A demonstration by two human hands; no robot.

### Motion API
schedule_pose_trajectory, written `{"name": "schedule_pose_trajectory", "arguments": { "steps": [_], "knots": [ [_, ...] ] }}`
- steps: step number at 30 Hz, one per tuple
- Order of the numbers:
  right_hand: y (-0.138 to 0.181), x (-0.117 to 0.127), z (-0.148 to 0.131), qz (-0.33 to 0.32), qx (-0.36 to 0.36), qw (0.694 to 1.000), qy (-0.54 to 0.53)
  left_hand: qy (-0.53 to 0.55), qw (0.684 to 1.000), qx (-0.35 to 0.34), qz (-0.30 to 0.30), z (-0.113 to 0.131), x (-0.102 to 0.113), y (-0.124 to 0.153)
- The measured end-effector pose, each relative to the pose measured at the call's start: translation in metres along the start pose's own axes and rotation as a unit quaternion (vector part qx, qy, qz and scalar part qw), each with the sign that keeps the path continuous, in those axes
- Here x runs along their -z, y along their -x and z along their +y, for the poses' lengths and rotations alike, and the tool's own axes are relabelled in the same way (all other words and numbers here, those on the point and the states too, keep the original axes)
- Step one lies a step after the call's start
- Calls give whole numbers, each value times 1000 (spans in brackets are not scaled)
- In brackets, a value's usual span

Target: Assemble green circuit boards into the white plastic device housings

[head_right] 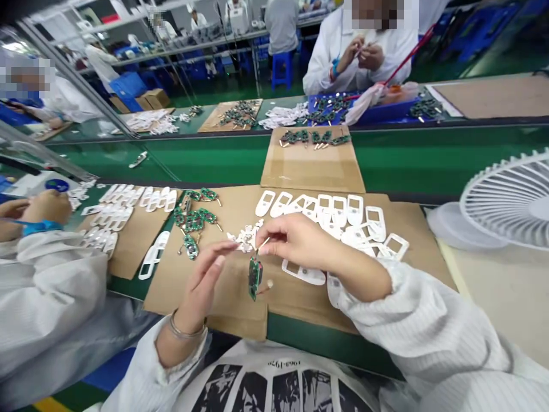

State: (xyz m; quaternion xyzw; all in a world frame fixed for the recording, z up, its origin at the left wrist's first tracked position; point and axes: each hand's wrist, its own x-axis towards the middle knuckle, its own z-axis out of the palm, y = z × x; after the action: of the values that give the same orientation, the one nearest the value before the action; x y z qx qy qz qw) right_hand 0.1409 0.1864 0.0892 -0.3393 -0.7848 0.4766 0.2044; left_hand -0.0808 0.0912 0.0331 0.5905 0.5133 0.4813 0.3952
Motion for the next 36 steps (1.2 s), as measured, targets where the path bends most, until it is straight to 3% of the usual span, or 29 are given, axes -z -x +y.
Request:
{"name": "schedule_pose_trajectory", "arguments": {
  "steps": [1, 3, 5, 9, 11, 14, 19, 24, 27, 29, 31, 34, 36],
  "knots": [
    [11, -4, 3, -1, -10, 1000, -6, 66, 993, 47, -83, -1, -10, -3],
    [26, -12, 11, 10, -28, 1000, -1, 189, 947, 133, -221, -6, -29, -6],
    [37, -18, 23, 58, -42, 997, 29, 262, 910, 196, -254, -11, -42, -5],
    [52, -27, 37, 199, -69, 969, 131, 337, 898, 270, -80, -10, -50, -7],
    [55, -32, 35, 183, -62, 972, 133, 371, 881, 294, -9, -6, -52, -11],
    [53, -45, 29, 145, -43, 984, 99, 403, 869, 284, 46, -2, -56, -18],
    [40, -64, 30, 211, -49, 976, -3, 390, 888, 236, 58, -3, -62, -22],
    [35, -68, 38, 192, -89, 954, -213, 384, 895, 222, 37, -2, -62, -21],
    [36, -68, 38, 207, -86, 938, -264, 363, 905, 216, 51, -2, -63, -20],
    [37, -69, 38, 246, -71, 947, -195, 367, 903, 215, 59, -3, -64, -19],
    [39, -70, 38, 307, -19, 951, -25, 388, 894, 219, 49, -4, -67, -18],
    [44, -74, 42, 340, 138, 903, 225, 423, 876, 230, 20, -4, -70, -16],
    [48, -75, 46, 327, 236, 871, 280, 433, 871, 232, 4, -4, -71, -15]
  ]
}}
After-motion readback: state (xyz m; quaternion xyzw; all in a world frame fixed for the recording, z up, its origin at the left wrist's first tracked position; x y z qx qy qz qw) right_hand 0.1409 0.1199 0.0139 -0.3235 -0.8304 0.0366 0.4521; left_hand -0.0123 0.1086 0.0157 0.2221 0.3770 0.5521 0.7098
